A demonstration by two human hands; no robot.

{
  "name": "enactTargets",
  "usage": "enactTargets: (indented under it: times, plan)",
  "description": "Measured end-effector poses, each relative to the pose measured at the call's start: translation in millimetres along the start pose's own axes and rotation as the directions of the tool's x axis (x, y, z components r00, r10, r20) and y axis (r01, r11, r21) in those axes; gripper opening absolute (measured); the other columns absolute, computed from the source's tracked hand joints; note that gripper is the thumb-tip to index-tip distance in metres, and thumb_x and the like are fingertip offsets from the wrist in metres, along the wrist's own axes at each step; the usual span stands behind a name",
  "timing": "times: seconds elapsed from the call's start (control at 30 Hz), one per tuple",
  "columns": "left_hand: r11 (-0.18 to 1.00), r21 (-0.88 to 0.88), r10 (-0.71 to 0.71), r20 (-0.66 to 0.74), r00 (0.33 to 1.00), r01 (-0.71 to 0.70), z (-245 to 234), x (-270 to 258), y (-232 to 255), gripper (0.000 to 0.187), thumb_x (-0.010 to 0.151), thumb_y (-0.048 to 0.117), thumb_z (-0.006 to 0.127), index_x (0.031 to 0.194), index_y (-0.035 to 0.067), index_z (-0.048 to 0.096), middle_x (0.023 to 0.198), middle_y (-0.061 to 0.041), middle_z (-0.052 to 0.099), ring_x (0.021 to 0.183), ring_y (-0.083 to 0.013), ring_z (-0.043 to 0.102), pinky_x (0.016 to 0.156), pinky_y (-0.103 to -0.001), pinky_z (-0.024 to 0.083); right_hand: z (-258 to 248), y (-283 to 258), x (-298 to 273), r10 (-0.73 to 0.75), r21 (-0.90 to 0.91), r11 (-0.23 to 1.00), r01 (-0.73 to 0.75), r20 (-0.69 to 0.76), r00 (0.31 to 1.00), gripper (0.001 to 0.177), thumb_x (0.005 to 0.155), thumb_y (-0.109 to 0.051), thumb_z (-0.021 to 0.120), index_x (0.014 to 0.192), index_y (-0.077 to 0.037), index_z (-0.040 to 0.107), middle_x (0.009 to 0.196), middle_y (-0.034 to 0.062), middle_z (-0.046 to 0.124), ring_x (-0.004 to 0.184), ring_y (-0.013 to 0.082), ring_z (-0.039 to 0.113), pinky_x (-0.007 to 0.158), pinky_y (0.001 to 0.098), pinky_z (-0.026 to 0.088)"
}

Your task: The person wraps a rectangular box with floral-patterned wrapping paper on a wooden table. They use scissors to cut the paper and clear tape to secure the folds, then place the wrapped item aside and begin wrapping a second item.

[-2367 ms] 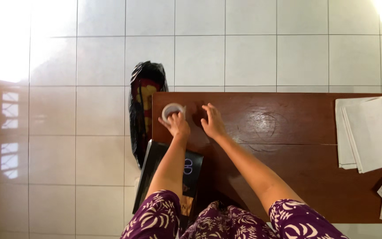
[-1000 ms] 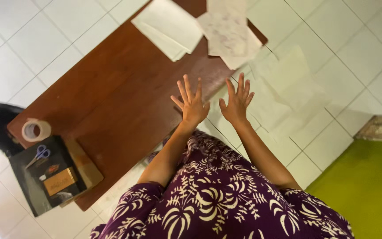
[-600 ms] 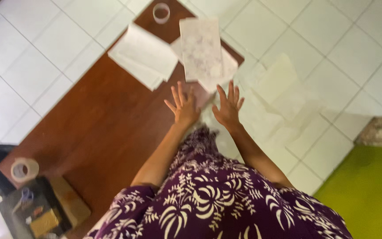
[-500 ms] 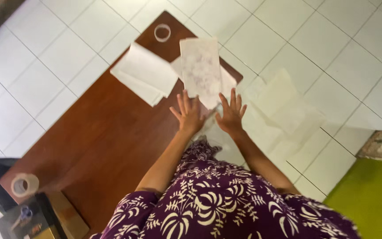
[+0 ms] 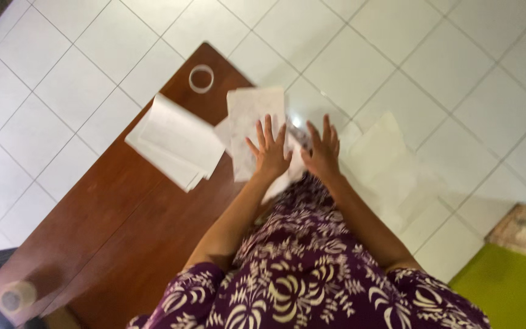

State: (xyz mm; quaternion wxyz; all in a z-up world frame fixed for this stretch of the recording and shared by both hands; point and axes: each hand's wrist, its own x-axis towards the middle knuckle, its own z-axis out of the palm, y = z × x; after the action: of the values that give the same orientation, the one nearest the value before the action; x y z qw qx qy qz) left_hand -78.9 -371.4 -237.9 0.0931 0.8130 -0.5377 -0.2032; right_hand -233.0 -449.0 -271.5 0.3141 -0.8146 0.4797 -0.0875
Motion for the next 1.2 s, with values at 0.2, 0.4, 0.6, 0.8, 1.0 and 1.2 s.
enactTargets:
  times: [0.2,0.4,0.6,0.8,1.0,1.2]
  plan:
    - [1.0,0.023,-0.01,0.114,0.993,0.008,99,105,10,0.058,0.096,0.031,0.065,0.151,0.021,0.05,0.171,-0.006,0.016,0.16,-0.0364,0.003,0.117,-0.081,0.002,33,65,96,-0.167,-0.056,0.984,0.172,0.078,0.983,0.077,0.086,-0.019,0.075,0.155,-0.022,0.042,0.169,0.0224,0.015,0.148,0.0522,0.025,0.116,0.0668,0.027]
    - [0.915,0.35,-0.239,0.069,0.969,0.201,167,123,-34,0.067,0.09,0.035,0.059,0.154,0.023,0.046,0.17,-0.006,0.016,0.156,-0.0367,0.002,0.116,-0.075,-0.003,64,111,175,-0.349,0.109,0.937,0.332,0.243,0.905,0.081,0.084,-0.013,0.072,0.157,-0.016,0.036,0.168,0.0272,0.014,0.146,0.053,0.028,0.116,0.063,0.031]
    - [0.844,0.105,-0.522,-0.06,0.851,0.526,138,116,-44,0.058,0.096,0.029,0.056,0.152,0.015,0.046,0.171,-0.011,0.015,0.157,-0.0358,0.003,0.113,-0.078,-0.005,87,108,212,-0.421,0.182,0.907,0.379,0.367,0.83,0.079,0.086,-0.014,0.074,0.155,-0.015,0.037,0.167,0.0274,0.013,0.146,0.0537,0.028,0.116,0.0627,0.029]
    - [0.809,-0.249,-0.561,-0.053,0.826,0.533,193,190,-15,0.066,0.093,0.015,0.053,0.158,0.01,0.042,0.175,-0.014,0.012,0.163,-0.0316,0.005,0.132,-0.051,0.006,137,133,226,-0.334,0.125,0.941,0.313,0.485,0.808,0.074,0.087,-0.011,0.074,0.155,-0.017,0.044,0.168,0.023,0.021,0.148,0.0487,0.032,0.117,0.0603,0.032]
    - [0.599,-0.399,-0.766,-0.034,0.642,0.694,236,213,-4,0.069,0.098,0.019,0.057,0.161,0.008,0.029,0.173,-0.016,0.001,0.16,-0.0342,-0.003,0.126,-0.059,0.005,149,166,257,-0.395,0.181,0.918,0.352,0.466,0.791,0.071,0.089,-0.015,0.074,0.153,-0.015,0.043,0.164,0.0274,0.024,0.144,0.0499,0.035,0.115,0.0564,0.037]
    - [0.569,-0.455,-0.802,-0.123,0.585,0.684,189,220,8,0.073,0.095,0.021,0.06,0.16,0.009,0.029,0.171,-0.02,0.001,0.159,-0.0393,-0.001,0.125,-0.063,0.007,114,130,285,-0.529,0.193,0.843,0.502,0.464,0.71,0.072,0.088,-0.015,0.074,0.153,-0.013,0.043,0.164,0.0264,0.025,0.144,0.0493,0.035,0.114,0.0572,0.036]
